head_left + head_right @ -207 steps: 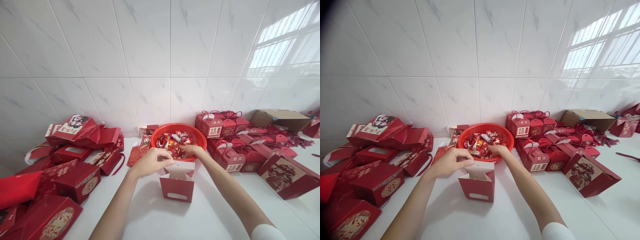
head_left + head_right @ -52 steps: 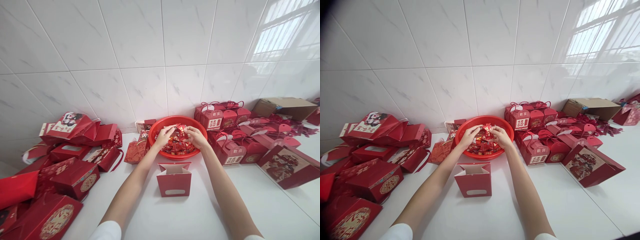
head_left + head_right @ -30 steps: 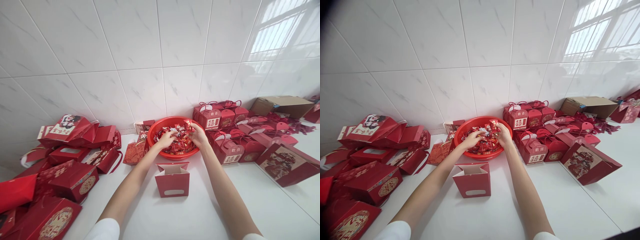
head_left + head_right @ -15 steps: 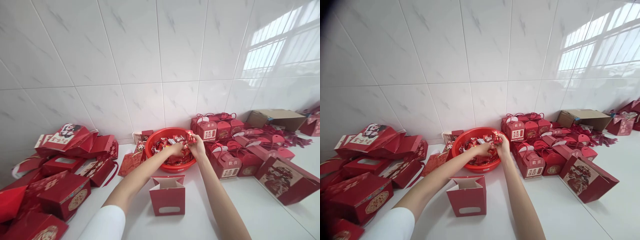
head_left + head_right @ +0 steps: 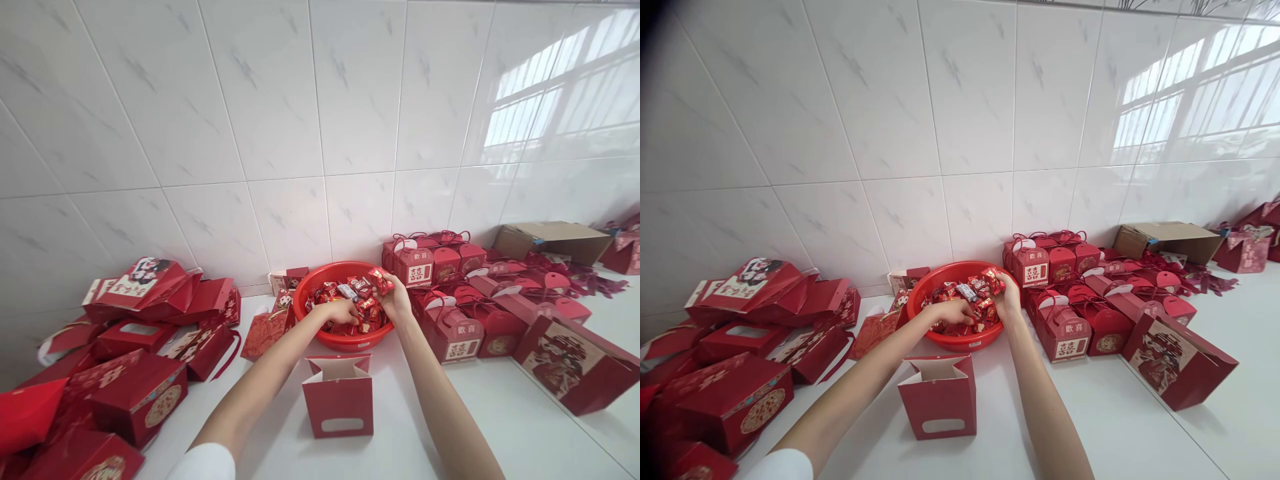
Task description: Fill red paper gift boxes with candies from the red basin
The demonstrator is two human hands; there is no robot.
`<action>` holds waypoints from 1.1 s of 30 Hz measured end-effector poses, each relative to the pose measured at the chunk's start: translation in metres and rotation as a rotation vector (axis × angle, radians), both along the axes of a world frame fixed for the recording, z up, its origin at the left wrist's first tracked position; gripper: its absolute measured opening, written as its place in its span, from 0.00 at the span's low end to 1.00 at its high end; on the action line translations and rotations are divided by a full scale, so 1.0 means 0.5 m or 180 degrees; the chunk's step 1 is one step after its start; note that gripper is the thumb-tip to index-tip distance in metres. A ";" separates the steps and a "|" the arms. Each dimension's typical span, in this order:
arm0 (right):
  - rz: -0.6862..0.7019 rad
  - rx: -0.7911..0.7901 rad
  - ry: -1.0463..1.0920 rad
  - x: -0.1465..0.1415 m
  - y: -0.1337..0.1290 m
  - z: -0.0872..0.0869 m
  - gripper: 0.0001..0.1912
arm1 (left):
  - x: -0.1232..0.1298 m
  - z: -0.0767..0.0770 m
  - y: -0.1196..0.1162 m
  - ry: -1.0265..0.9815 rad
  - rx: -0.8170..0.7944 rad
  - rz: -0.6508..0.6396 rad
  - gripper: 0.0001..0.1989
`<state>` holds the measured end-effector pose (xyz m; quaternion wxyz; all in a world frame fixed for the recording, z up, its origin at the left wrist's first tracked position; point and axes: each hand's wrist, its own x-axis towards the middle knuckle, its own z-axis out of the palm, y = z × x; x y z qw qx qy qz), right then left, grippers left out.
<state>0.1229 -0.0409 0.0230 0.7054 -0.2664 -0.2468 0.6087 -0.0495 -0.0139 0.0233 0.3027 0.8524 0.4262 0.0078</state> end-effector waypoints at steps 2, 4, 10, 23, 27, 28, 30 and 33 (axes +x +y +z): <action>0.0031 -0.0075 0.0016 0.000 -0.005 0.004 0.06 | -0.020 0.005 -0.021 -0.0330 0.0058 0.0074 0.17; 0.0076 -0.0115 0.0020 -0.001 -0.011 0.009 0.07 | -0.040 0.012 -0.045 -0.0732 0.0196 0.0230 0.18; 0.0309 0.0010 -0.0048 -0.010 -0.039 0.040 0.12 | -0.097 0.056 -0.133 -0.1920 0.0660 0.0940 0.22; 0.0969 0.1046 -0.1268 -0.021 -0.186 0.152 0.18 | -0.150 0.124 -0.349 -0.2594 0.0363 0.0218 0.08; 0.0742 0.1124 -0.1572 -0.011 -0.199 0.161 0.19 | -0.145 0.121 -0.332 -0.2500 0.0772 0.0559 0.10; 0.0641 0.1117 -0.1570 -0.005 -0.199 0.162 0.19 | -0.144 0.122 -0.320 -0.2455 0.0870 0.0688 0.11; 0.0406 0.1086 -0.1483 0.010 -0.198 0.165 0.19 | -0.139 0.125 -0.283 -0.2278 0.0962 0.0879 0.13; 0.0076 0.1092 -0.1361 0.035 -0.198 0.171 0.19 | -0.120 0.122 -0.204 -0.1712 0.0667 0.0628 0.13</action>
